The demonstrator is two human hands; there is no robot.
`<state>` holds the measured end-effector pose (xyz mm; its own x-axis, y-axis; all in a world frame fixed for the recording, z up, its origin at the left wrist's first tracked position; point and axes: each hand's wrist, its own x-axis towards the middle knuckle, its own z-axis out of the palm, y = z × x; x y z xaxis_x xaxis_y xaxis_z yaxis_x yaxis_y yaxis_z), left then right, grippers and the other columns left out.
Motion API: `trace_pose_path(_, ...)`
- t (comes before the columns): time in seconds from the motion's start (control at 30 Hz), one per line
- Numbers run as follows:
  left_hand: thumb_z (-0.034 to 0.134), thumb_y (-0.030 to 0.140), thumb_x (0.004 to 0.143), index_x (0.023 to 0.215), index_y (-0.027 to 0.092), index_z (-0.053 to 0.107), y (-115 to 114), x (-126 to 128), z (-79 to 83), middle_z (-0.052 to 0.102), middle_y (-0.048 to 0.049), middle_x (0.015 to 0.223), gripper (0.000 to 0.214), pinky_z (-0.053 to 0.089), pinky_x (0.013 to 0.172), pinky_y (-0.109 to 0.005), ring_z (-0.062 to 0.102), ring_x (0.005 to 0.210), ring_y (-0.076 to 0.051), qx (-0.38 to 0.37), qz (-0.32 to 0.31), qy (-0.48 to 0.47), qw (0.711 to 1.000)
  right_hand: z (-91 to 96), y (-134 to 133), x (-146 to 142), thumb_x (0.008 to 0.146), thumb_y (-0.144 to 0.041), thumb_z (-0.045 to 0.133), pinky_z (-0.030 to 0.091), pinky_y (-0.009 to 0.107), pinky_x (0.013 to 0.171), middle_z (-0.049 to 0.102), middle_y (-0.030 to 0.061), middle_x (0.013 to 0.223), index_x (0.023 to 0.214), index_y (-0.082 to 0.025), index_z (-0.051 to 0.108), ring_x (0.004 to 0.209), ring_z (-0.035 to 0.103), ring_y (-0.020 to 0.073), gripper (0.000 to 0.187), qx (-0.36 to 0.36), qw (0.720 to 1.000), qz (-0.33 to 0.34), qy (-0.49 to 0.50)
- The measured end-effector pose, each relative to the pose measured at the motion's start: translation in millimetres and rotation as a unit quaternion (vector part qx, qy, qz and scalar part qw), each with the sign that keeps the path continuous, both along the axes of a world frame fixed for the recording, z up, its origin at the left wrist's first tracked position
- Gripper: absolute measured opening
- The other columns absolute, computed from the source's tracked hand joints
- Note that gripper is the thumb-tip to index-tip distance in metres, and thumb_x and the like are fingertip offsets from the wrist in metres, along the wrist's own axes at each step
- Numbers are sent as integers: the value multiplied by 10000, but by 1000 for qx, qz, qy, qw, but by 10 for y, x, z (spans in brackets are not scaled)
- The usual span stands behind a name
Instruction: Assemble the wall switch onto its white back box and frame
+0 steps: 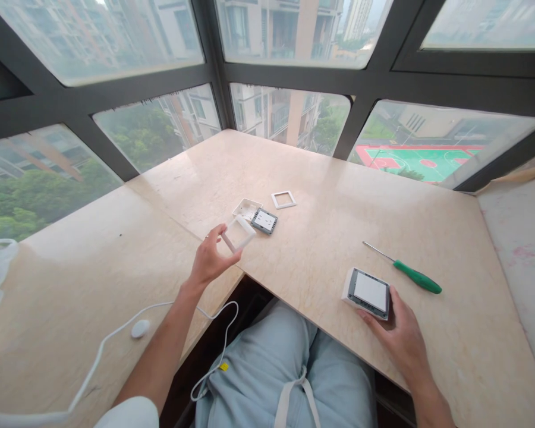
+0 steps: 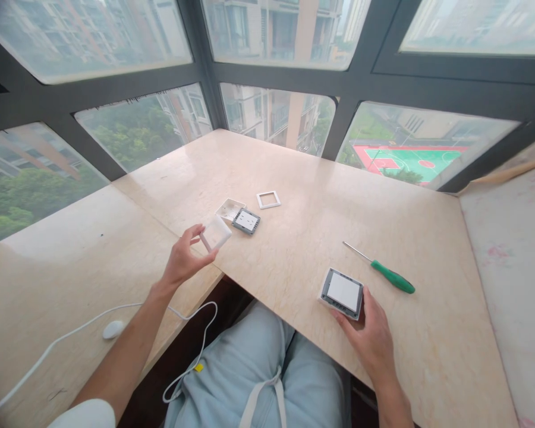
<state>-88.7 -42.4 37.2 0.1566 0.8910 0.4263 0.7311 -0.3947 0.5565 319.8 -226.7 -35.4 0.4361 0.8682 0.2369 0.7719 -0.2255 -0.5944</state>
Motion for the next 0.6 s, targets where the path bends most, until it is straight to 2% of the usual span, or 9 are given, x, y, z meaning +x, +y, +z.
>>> trace_pose_path(0.1, 746, 353, 753, 1363, 188, 432, -7, 243, 76, 589, -135, 1346, 706, 555, 984, -434, 606, 1208, -276, 11, -123, 0, 992, -28, 3, 5, 718, -860, 521, 441, 569, 1021, 564, 218, 1349, 1458, -136, 399, 1232, 534, 399, 1043, 14, 1000, 5, -3)
trace_pose_path(0.23, 753, 329, 751, 1407, 205, 398, -57, 750, 140, 593, -139, 1359, 756, 522, 1025, -468, 611, 1212, -298, -5, -255, 26, 967, -42, 7, 5, 736, -825, 554, 442, 575, 1026, 558, 215, 1369, 1462, -152, 397, 1244, 531, 395, 1003, 23, 1000, 12, -7)
trace_pose_path(0.47, 750, 334, 743, 1410, 206, 388, -128, 1758, 149, 576, -143, 1386, 770, 483, 1069, -449, 568, 1274, -293, -23, -419, 32, 907, -10, 5, -15, 788, -721, 613, 445, 577, 1047, 542, 187, 1404, 1491, -184, 363, 1286, 512, 374, 919, 31, 999, 20, 2)
trace_pose_path(0.6, 727, 354, 748, 1413, 187, 387, -135, 2170, 124, 575, -155, 1389, 766, 484, 1059, -452, 569, 1274, -301, -37, -475, 71, 876, 30, 5, -35, 799, -615, 682, 424, 582, 1072, 519, 170, 1436, 1509, -211, 331, 1316, 490, 366, 890, 28, 999, 25, 25)
